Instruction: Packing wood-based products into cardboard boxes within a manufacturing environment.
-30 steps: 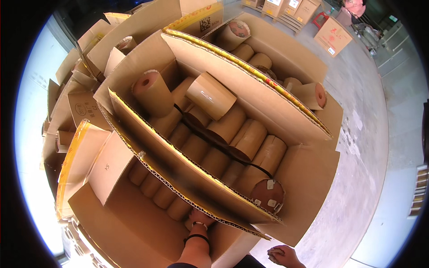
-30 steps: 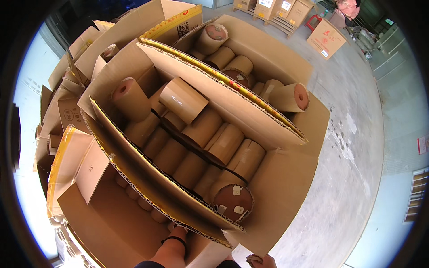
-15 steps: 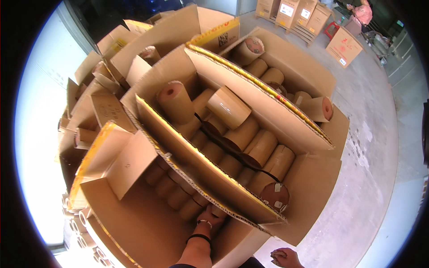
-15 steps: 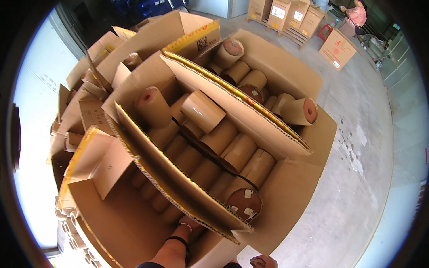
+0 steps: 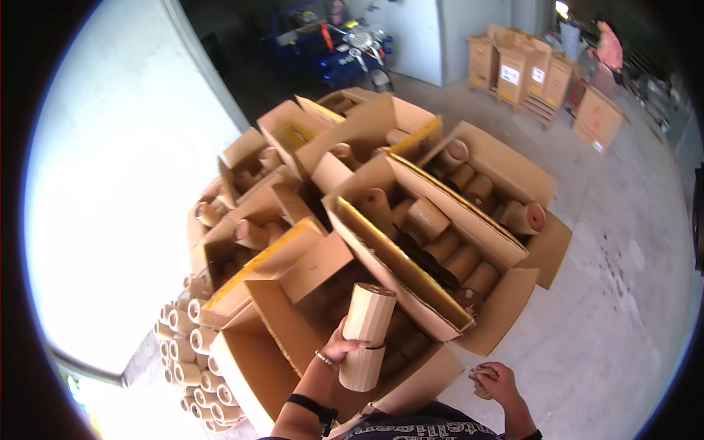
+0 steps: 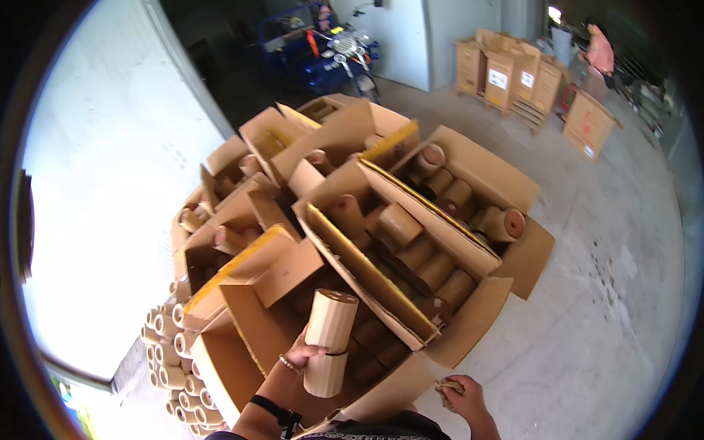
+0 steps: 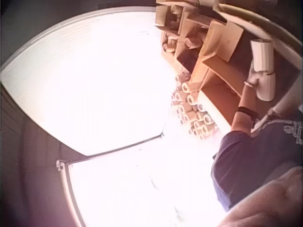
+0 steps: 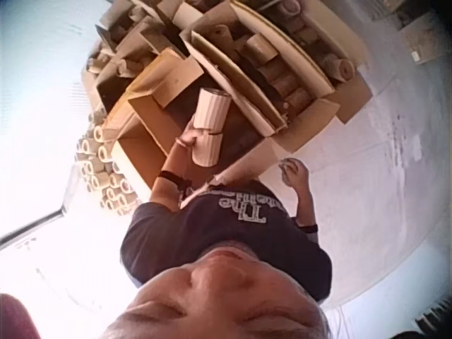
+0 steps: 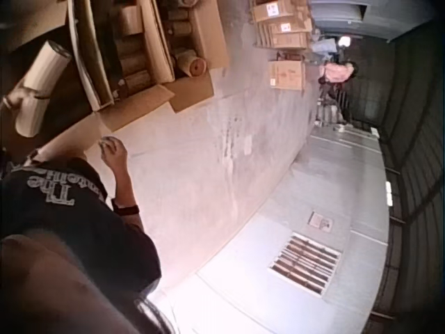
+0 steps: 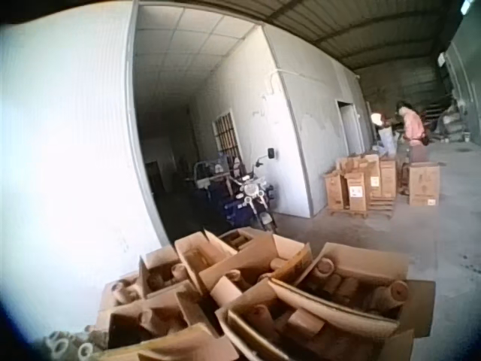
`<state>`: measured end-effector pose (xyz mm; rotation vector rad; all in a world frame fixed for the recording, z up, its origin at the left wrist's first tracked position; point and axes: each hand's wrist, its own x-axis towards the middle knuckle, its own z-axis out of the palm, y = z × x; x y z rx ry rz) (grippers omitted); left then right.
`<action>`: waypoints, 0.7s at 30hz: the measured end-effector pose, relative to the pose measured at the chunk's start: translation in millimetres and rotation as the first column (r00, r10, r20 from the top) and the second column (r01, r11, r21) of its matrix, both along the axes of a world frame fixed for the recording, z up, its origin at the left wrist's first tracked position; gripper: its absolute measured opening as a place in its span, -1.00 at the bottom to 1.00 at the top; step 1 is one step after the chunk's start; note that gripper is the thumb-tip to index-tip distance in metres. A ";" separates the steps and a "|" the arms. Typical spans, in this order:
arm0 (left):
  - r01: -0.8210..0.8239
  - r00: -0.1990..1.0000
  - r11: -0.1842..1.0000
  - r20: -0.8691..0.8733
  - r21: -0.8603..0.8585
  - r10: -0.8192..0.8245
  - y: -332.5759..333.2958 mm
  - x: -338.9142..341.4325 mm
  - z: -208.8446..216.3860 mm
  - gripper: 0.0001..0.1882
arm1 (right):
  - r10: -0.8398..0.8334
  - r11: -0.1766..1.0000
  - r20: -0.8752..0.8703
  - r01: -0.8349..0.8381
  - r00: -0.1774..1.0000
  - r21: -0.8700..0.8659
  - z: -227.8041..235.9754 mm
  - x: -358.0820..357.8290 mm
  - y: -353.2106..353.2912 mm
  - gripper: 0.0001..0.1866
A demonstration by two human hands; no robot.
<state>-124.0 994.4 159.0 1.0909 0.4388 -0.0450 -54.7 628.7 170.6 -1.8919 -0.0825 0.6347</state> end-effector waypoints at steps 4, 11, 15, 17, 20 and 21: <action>0.140 0.962 0.980 0.254 -0.140 -0.101 -4.4 -39.1 66.5 0.02 | 0.141 0.967 0.063 -0.151 0.988 0.206 60.5 23.8 35.9 -0.79; 0.164 0.909 0.981 0.402 -0.100 -0.111 -50.3 -112.7 107.5 0.03 | 0.204 0.499 0.411 -0.456 0.889 0.737 168.3 36.4 139.1 -0.78; 0.134 0.877 0.987 0.475 -0.094 -0.074 -54.5 -135.9 119.2 -0.01 | 0.336 0.317 0.670 -0.750 0.661 0.580 231.7 19.8 182.8 -0.77; 0.135 0.863 0.989 0.497 -0.053 -0.091 -52.0 -142.3 126.6 -0.01 | 0.406 0.258 0.737 -0.842 0.540 0.474 254.3 11.2 192.6 -0.72; 0.110 0.842 0.994 0.530 0.016 -0.102 -44.9 -156.3 134.0 -0.02 | 0.500 0.095 0.812 -0.951 0.301 0.293 281.7 -10.7 214.3 -0.61; 0.096 0.829 0.994 0.547 0.055 -0.110 -44.0 -158.6 136.9 -0.02 | 0.501 0.061 0.835 -0.972 0.226 0.227 290.8 -19.3 219.5 -0.59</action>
